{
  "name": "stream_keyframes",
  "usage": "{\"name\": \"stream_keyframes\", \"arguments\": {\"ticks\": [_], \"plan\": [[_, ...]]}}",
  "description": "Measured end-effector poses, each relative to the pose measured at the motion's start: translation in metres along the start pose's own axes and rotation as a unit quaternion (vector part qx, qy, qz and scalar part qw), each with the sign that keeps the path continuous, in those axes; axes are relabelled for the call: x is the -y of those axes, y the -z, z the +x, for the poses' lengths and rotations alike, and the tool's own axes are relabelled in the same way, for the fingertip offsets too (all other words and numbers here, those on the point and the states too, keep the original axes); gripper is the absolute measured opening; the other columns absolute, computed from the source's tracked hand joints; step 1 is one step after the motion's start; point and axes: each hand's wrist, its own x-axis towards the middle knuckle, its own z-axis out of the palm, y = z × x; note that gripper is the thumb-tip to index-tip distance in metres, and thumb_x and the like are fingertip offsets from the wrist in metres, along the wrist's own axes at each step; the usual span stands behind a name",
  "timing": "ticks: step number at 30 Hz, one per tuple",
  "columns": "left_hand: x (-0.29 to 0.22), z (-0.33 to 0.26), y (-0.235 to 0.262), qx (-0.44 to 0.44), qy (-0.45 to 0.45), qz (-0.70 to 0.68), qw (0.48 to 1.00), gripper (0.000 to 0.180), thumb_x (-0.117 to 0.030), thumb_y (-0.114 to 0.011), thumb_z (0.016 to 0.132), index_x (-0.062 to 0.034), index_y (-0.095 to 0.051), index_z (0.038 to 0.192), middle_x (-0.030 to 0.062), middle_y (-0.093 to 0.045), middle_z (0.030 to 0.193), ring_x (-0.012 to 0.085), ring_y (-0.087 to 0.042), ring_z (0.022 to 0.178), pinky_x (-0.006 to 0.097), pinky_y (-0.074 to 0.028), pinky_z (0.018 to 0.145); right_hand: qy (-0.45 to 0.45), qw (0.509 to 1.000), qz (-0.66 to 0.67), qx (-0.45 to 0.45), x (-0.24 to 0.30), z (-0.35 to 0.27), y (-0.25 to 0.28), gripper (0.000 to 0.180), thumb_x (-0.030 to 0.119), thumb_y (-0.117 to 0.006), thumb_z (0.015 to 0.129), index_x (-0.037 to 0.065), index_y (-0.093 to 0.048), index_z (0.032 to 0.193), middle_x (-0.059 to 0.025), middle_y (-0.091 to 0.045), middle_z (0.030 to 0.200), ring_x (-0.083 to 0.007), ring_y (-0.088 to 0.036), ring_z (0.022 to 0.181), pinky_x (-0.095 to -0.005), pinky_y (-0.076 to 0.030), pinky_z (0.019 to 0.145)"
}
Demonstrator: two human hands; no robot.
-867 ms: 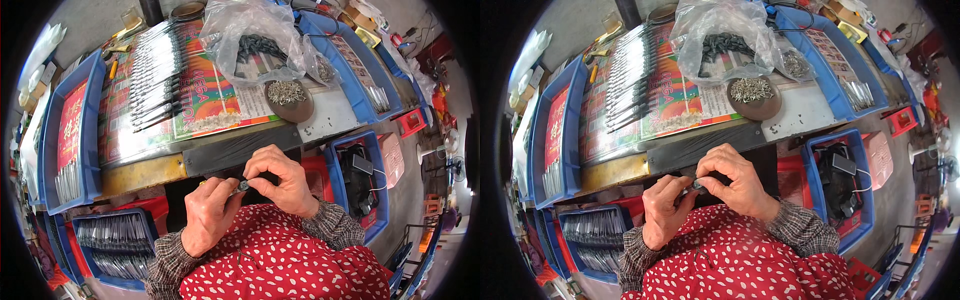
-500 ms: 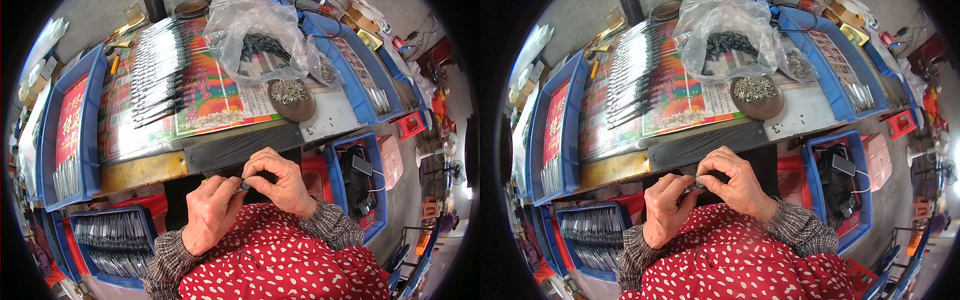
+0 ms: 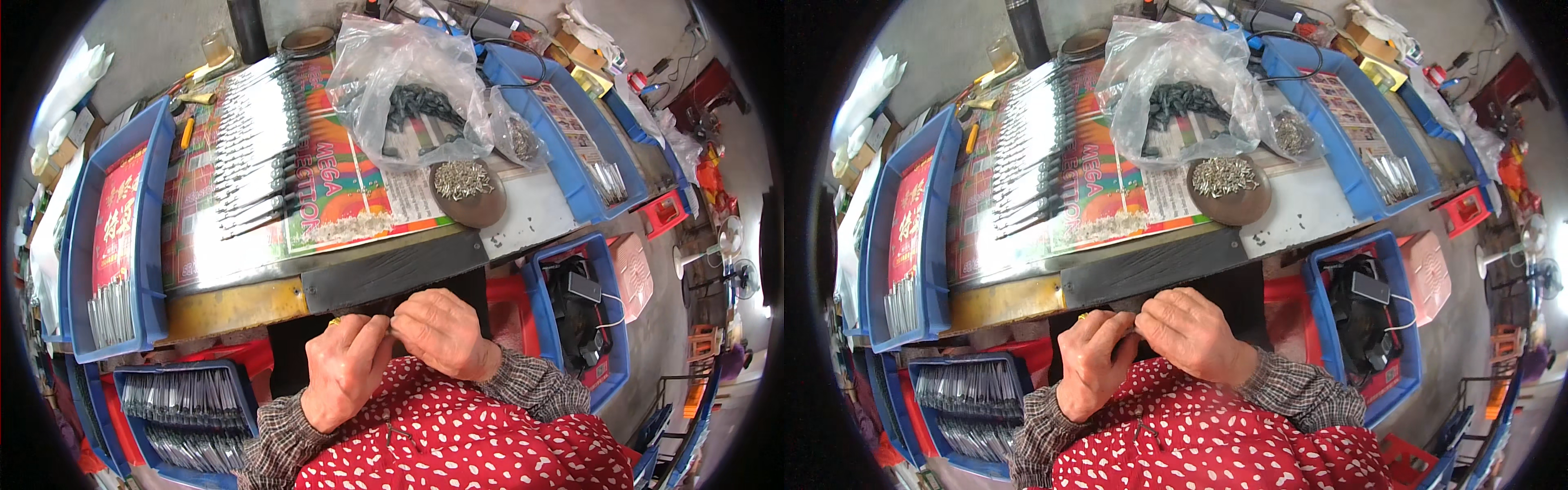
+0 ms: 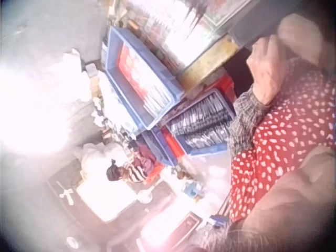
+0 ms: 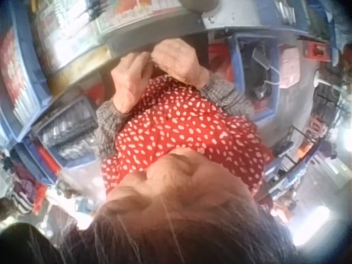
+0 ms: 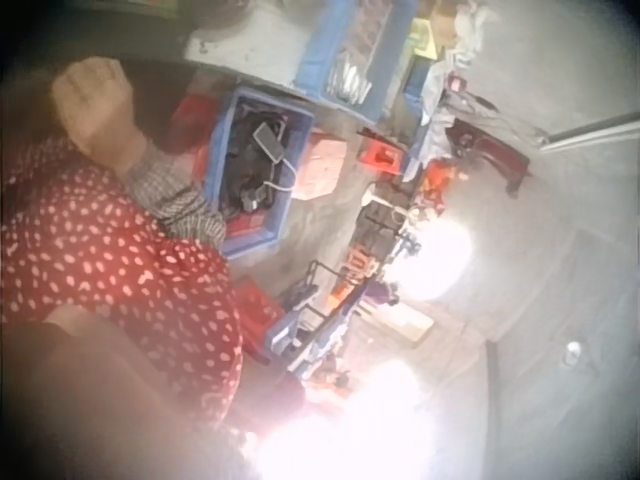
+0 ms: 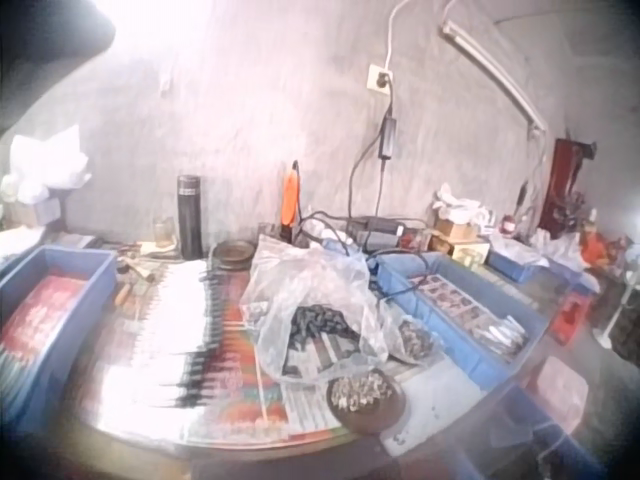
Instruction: The person assembles compasses by fitting plastic joints and inserting small screws into metal legs by hand, organizing the components on the table and placing items into trays.
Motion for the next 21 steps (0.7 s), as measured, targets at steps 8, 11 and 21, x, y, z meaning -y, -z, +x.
{"name": "stream_keyframes", "arguments": {"ticks": [8, 11, 21], "plan": [[-0.006, 0.013, 0.008, -0.001, 0.015, 0.009, 1.000, 0.031, 0.003, -0.074, 0.066, -0.0007, -0.064, 0.095, 0.0116, -0.063, 0.079, 0.0284, -0.064, 0.067, 0.036, -0.051, 0.058, -0.038, 0.998, -0.026, -0.030, -0.019, 0.013, 0.025, 0.027, 0.004, -0.076, 0.072, 0.000, -0.064, 0.097, -0.0105, -0.064, 0.090, -0.0289, -0.064, 0.082, -0.0392, -0.054, 0.071], [-0.003, 0.016, 0.007, 0.001, 0.005, 0.013, 1.000, 0.030, 0.002, -0.075, 0.067, -0.0005, -0.064, 0.095, 0.0122, -0.063, 0.079, 0.0291, -0.063, 0.067, 0.036, -0.051, 0.058, -0.085, 0.990, -0.092, -0.062, -0.041, 0.020, 0.040, 0.029, 0.002, -0.074, 0.072, 0.002, -0.064, 0.099, -0.0104, -0.064, 0.091, -0.0303, -0.062, 0.081, -0.0404, -0.051, 0.071], [0.005, 0.016, 0.006, 0.000, 0.019, 0.014, 1.000, 0.028, 0.002, -0.074, 0.069, -0.0008, -0.063, 0.095, 0.0116, -0.061, 0.078, 0.0284, -0.062, 0.066, 0.036, -0.050, 0.057, -0.176, 0.953, -0.245, 0.012, -0.088, 0.016, 0.042, 0.036, 0.021, -0.074, 0.076, 0.002, -0.064, 0.106, -0.0087, -0.059, 0.105, -0.0284, -0.050, 0.109, -0.0431, -0.038, 0.090]]}}
